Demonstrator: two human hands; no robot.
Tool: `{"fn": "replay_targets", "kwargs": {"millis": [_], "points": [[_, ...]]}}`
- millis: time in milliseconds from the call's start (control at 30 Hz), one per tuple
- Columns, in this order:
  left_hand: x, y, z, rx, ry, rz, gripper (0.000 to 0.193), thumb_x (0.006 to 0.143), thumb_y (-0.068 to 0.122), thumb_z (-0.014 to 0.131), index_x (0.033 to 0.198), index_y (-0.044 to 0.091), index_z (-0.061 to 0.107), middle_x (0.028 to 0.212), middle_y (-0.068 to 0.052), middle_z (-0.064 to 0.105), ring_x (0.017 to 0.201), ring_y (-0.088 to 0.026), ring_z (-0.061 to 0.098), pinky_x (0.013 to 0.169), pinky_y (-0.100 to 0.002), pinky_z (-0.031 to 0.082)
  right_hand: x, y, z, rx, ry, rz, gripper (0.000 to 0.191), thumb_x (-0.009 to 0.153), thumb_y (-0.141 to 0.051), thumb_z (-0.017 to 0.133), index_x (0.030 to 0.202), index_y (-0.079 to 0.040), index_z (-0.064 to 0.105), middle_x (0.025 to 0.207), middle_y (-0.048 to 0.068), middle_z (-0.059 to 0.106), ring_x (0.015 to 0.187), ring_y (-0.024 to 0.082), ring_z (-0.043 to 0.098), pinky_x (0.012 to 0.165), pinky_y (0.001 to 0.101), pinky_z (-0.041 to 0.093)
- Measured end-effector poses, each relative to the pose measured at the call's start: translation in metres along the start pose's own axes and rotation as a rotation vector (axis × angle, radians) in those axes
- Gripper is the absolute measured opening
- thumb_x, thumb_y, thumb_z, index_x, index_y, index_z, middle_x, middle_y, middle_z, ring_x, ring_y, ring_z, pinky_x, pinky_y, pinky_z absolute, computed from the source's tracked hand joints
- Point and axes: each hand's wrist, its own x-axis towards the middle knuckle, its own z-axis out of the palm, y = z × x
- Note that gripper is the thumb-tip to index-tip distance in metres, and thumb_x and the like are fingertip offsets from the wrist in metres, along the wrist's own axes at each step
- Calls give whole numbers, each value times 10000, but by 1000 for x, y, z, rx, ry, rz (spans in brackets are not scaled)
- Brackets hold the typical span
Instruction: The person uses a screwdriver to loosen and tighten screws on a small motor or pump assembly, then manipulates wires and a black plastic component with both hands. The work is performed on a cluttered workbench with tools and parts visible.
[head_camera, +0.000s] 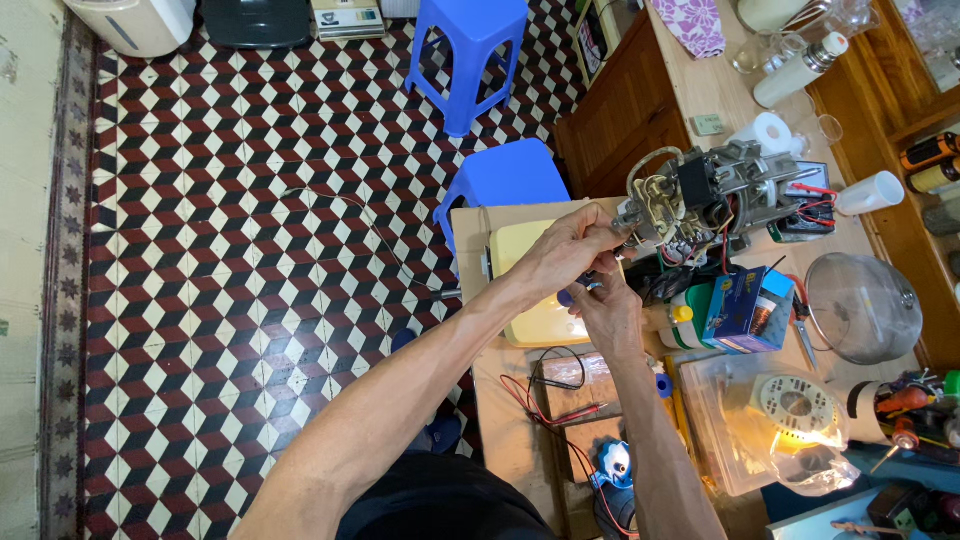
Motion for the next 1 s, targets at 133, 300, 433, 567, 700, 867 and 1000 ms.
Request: {"fn": "replay_targets", "kwargs": {"millis": [133, 300, 433, 567, 700, 867, 1000], "points": [[-11, 3, -2, 72, 25, -20, 231, 1015, 272, 622, 992, 43, 615, 813, -35, 653, 767, -98, 631, 713, -259, 541, -7, -8, 0, 34, -77, -21, 336, 939, -131, 692, 1215, 27, 584, 896, 99, 731, 751, 144, 703, 648, 298, 577], [-6, 22, 8, 4, -5, -39, 174, 1009, 228, 581, 1007, 55, 599, 881, -47, 687, 787, -97, 620, 718, -261, 550, -7, -26, -14, -92, -118, -21, 347, 945, -138, 677, 1249, 10, 602, 821, 134, 718, 743, 170, 714, 676, 322, 595], [-6, 35, 8, -9, 6, -60, 154, 1007, 220, 567, 954, 75, 564, 918, -66, 731, 801, -93, 620, 717, -259, 541, -6, -36, -14, -124, -79, -36, 265, 955, -142, 680, 1139, 39, 621, 850, 107, 734, 747, 161, 729, 689, 321, 599], [-1, 41, 7, -2, 8, -56, 178, 1015, 224, 562, 907, 87, 525, 921, -61, 731, 801, -91, 626, 734, -257, 551, -3, -36, -17, -183, -36, -78, 270, 937, -135, 702, 1137, 24, 616, 829, 116, 719, 714, 163, 732, 657, 330, 588], [7, 45, 15, -2, 9, -41, 180, 1021, 224, 555, 898, 95, 531, 941, -67, 758, 795, -85, 623, 753, -255, 554, 6, -32, -22, -166, -12, -105, 275, 937, -120, 702, 1149, 14, 588, 840, 110, 707, 700, 156, 713, 632, 318, 582], [10, 45, 20, 54, 47, -72, 207, 1015, 237, 558, 862, 99, 535, 891, -59, 736, 783, -93, 657, 721, -272, 571, 10, -28, -24, -151, 12, -155, 281, 943, -113, 700, 1167, 11, 583, 868, 100, 699, 685, 146, 694, 615, 308, 574], [14, 35, 23, 50, 42, -68, 213, 1022, 240, 570, 868, 92, 560, 857, -51, 695, 788, -102, 665, 746, -273, 582, 8, -19, -27, -65, 8, -214, 291, 960, -106, 686, 1209, 9, 589, 883, 109, 696, 685, 159, 666, 605, 317, 558]]}}
